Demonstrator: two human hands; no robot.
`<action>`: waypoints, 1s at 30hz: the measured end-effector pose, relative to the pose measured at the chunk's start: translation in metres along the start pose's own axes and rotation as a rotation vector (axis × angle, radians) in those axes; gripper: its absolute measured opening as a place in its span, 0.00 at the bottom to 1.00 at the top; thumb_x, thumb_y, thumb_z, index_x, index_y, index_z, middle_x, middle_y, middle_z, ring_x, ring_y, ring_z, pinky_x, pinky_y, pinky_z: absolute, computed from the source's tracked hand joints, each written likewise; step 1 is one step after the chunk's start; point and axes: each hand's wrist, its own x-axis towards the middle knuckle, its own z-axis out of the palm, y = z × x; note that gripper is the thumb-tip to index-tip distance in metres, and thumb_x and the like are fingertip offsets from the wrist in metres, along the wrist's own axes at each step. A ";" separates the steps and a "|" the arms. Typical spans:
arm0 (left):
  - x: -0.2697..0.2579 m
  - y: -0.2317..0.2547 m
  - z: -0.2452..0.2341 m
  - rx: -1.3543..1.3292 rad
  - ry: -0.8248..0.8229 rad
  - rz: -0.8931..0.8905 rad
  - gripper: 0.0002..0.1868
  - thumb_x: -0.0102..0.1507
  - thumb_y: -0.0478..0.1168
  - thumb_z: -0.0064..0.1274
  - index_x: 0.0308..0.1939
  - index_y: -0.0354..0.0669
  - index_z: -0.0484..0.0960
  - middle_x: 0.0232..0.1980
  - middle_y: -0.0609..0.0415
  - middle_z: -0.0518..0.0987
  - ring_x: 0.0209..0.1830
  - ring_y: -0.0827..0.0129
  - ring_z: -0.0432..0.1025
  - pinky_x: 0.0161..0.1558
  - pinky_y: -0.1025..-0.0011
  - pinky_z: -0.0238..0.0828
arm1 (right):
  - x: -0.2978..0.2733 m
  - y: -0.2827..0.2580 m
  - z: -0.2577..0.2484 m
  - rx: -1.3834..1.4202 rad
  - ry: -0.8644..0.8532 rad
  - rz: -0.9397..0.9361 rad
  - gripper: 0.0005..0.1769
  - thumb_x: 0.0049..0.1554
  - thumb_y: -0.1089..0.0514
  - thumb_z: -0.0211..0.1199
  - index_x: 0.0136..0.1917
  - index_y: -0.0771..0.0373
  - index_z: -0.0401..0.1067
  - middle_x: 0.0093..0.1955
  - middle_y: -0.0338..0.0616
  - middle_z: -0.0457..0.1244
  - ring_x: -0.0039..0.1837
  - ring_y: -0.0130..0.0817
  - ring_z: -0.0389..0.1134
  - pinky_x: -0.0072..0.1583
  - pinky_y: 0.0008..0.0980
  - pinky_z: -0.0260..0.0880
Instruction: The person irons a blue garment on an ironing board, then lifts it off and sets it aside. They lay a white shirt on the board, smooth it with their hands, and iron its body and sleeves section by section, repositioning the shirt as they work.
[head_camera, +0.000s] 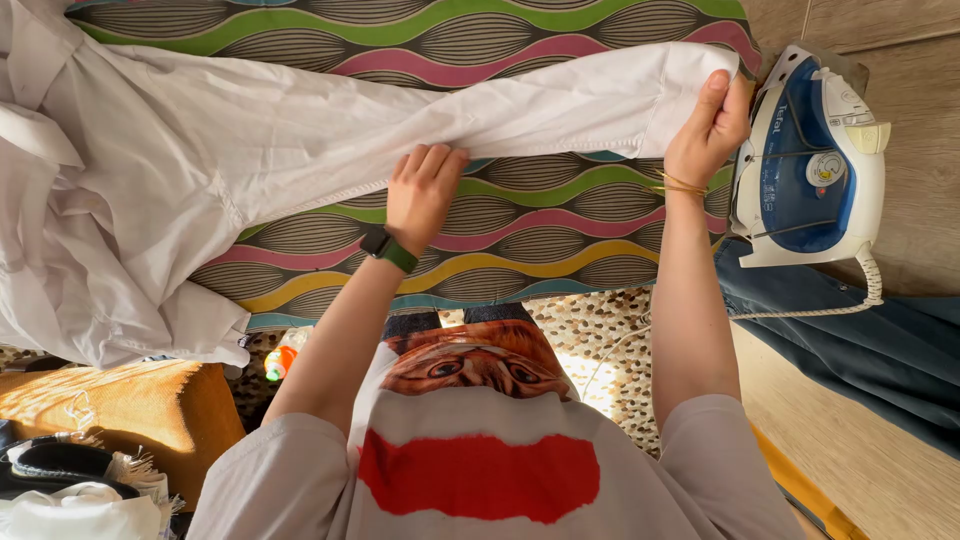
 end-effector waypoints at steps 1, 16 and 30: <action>0.000 -0.006 -0.001 0.063 -0.009 0.031 0.09 0.64 0.34 0.57 0.48 0.45 0.81 0.46 0.58 0.76 0.47 0.62 0.71 0.47 0.64 0.69 | 0.002 0.001 0.001 0.000 -0.003 -0.024 0.21 0.76 0.52 0.52 0.43 0.67 0.61 0.37 0.37 0.52 0.41 0.25 0.50 0.45 0.29 0.53; -0.073 -0.004 0.000 0.221 -0.212 0.156 0.21 0.61 0.34 0.55 0.59 0.41 0.79 0.60 0.53 0.76 0.61 0.61 0.71 0.61 0.62 0.70 | -0.091 0.021 -0.047 -0.431 -0.154 -0.032 0.16 0.74 0.53 0.55 0.46 0.64 0.66 0.35 0.56 0.61 0.38 0.56 0.64 0.40 0.47 0.58; -0.090 0.030 -0.008 0.091 -0.325 -0.083 0.33 0.70 0.52 0.51 0.76 0.41 0.65 0.74 0.48 0.68 0.76 0.56 0.59 0.76 0.51 0.50 | -0.091 -0.161 0.118 -0.293 -0.599 -0.489 0.16 0.64 0.56 0.67 0.63 0.62 0.72 0.63 0.48 0.64 0.65 0.50 0.65 0.70 0.53 0.61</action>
